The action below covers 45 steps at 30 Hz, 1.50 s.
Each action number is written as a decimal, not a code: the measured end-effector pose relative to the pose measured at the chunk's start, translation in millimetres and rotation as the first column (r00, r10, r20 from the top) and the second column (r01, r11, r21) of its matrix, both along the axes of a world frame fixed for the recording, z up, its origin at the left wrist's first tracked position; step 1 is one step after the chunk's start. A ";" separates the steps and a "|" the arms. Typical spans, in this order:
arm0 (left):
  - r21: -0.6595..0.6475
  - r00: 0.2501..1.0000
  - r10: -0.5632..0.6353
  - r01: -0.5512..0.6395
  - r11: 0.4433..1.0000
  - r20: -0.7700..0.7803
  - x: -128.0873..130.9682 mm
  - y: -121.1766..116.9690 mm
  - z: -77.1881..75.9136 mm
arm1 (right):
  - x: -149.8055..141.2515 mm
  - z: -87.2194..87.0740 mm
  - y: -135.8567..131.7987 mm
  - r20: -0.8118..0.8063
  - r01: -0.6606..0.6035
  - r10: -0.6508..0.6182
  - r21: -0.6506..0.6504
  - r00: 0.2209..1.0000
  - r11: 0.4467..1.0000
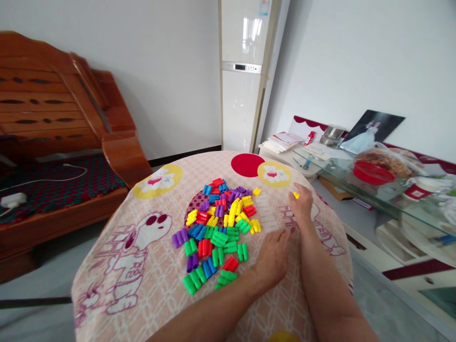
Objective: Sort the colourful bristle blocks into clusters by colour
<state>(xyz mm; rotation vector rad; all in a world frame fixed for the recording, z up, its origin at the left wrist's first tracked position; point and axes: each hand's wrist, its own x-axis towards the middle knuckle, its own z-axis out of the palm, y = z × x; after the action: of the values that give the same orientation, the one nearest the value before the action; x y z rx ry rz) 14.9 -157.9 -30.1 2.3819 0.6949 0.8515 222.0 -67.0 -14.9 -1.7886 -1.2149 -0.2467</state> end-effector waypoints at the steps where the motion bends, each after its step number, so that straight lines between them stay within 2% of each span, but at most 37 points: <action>1: -0.021 0.992 0.031 -0.029 0.999 0.119 -1.6 0.2 3.6 | -12.7 3.2 2.0 0.014 -0.084 0.083 0.020 0.996 0.996; 3: -0.012 0.951 0.054 -0.053 0.999 0.304 -6.2 -0.1 12.7 | -42.5 5.4 7.6 -0.034 -0.280 0.279 -0.029 0.960 0.960; 4: 0.018 0.934 0.042 -0.051 0.999 0.356 -8.8 -0.8 17.1 | -58.1 4.0 10.9 -0.055 -0.387 0.384 -0.076 0.922 0.919; 6: 0.091 0.920 -0.010 -0.028 0.995 0.393 -13.4 -3.0 23.3 | -87.2 -2.0 17.2 -0.075 -0.505 0.499 -0.154 0.863 0.849; 10: 0.150 0.928 -0.094 0.042 0.988 0.361 -15.8 -7.1 23.6 | -124.8 -13.0 25.1 0.016 -0.504 0.529 -0.277 0.849 0.818; 13: 0.134 0.933 -0.123 0.081 0.988 0.339 -14.6 -5.9 20.3 | -134.0 -10.5 25.8 -0.030 -0.506 0.515 -0.248 0.857 0.826; 16: 0.099 0.932 -0.121 0.092 0.991 0.342 -14.2 -2.5 18.8 | -126.5 -1.7 23.2 -0.137 -0.497 0.481 -0.130 0.866 0.858; 18: 0.084 0.931 -0.122 0.099 0.992 0.344 -14.3 -1.0 18.3 | -110.6 4.8 19.9 -0.165 -0.439 0.425 -0.060 0.890 0.897; 20: 0.073 0.931 -0.134 0.116 0.991 0.338 -14.3 -0.6 17.4 | -87.7 10.3 15.4 -0.136 -0.312 0.304 -0.042 0.943 0.949; 22: 0.069 0.930 -0.154 0.139 0.988 0.335 -13.8 -1.0 16.0 | -62.7 14.3 10.1 -0.066 -0.120 0.115 -0.082 0.991 0.989; 25: 0.070 0.921 -0.178 0.164 0.984 0.346 -12.9 -1.5 13.9 | -32.8 18.0 2.1 0.055 0.085 -0.076 -0.197 0.996 0.977; 30: 0.033 0.928 -0.196 0.195 0.980 0.318 -12.6 -0.8 12.5 | -11.6 19.1 -3.4 0.217 0.239 -0.183 -0.269 0.959 0.933; 36: 0.012 0.923 -0.205 0.212 0.977 0.325 -12.6 -1.1 13.1 | -3.7 11.5 -3.9 0.240 0.265 -0.198 -0.292 0.950 0.919; 39: 0.008 0.932 -0.205 0.213 0.977 0.300 -12.6 -1.0 13.4 | -4.9 9.8 -4.9 0.213 0.230 -0.177 -0.255 0.961 0.939; 42: 0.013 0.938 -0.212 0.217 0.976 0.276 -13.2 -0.9 14.0 | -13.3 15.3 -3.3 0.165 0.201 -0.167 -0.218 0.972 0.955; 44: 0.026 0.941 -0.222 0.223 0.974 0.254 -13.8 -1.5 14.9 | -24.1 22.2 -1.3 0.107 0.134 -0.112 -0.233 0.988 0.963; 45: 0.038 0.942 -0.233 0.230 0.972 0.242 -14.2 -2.2 15.5 | -31.0 26.0 -0.9 0.060 0.054 -0.040 -0.261 0.997 0.964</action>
<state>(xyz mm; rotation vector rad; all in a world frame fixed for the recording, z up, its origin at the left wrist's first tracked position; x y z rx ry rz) 0.6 -160.1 -14.6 2.2576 0.3056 1.0224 191.0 -67.9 11.0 -2.0529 -1.2922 -0.1680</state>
